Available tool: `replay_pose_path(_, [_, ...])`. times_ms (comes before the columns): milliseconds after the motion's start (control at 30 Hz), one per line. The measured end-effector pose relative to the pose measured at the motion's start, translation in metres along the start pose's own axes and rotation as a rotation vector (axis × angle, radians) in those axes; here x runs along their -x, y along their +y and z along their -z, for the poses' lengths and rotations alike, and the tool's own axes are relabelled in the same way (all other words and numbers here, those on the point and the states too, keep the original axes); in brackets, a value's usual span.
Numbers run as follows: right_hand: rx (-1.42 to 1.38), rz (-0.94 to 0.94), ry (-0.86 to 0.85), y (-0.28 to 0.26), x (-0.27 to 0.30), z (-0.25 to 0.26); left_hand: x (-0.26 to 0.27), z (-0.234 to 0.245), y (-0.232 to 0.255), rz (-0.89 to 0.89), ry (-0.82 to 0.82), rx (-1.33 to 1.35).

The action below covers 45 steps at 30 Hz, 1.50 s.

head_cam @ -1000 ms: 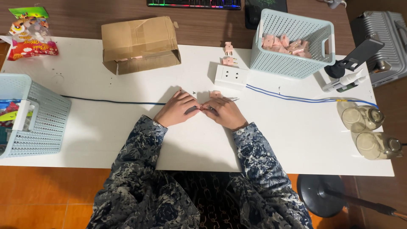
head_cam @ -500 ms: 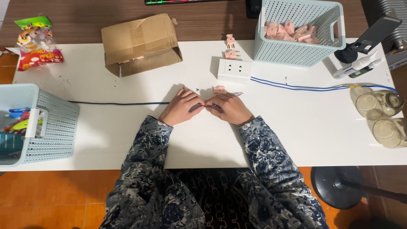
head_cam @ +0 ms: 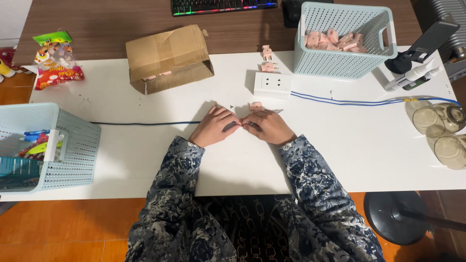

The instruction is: Assembling electrical plug components by connecting wires and tightening screws with a screwdriver

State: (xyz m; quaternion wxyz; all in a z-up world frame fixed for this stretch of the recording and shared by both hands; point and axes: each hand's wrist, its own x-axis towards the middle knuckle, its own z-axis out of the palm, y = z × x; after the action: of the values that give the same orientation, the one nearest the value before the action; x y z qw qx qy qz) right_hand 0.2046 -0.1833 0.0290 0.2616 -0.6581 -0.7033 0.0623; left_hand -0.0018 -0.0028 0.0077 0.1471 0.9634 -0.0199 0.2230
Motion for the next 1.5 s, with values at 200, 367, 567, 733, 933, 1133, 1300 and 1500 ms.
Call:
replay_pose_path(200, [0.053, -0.004, 0.012, 0.012, 0.002, -0.01, 0.001, -0.001, -0.002, 0.04, -0.057, 0.022])
replay_pose_path(367, [0.014, 0.01, 0.017, 0.01, 0.001, -0.011, 0.0, -0.002, -0.003, 0.057, -0.079, 0.055])
replay_pose_path(567, [-0.062, 0.025, 0.08, 0.007, 0.006, -0.02, 0.007, -0.038, -0.026, 0.013, 0.005, 0.018])
replay_pose_path(733, [0.0, 0.004, 0.09, 0.021, 0.011, -0.015, 0.008, -0.034, -0.022, 0.008, 0.034, 0.042])
replay_pose_path(933, [0.127, 0.087, -0.001, 0.025, 0.01, -0.008, 0.002, -0.006, -0.004, 0.094, -0.112, 0.041])
replay_pose_path(1133, [0.151, 0.092, 0.016, 0.029, 0.011, -0.01, 0.001, 0.008, -0.005, 0.092, -0.064, 0.117])
replay_pose_path(1300, [0.187, 0.078, 0.002, 0.031, 0.012, -0.01, 0.014, 0.005, -0.034, 0.085, -0.028, 0.047])
replay_pose_path(1500, [0.204, 0.092, 0.046, 0.035, 0.012, -0.014, 0.026, 0.038, -0.055, 0.249, 0.09, 0.128])
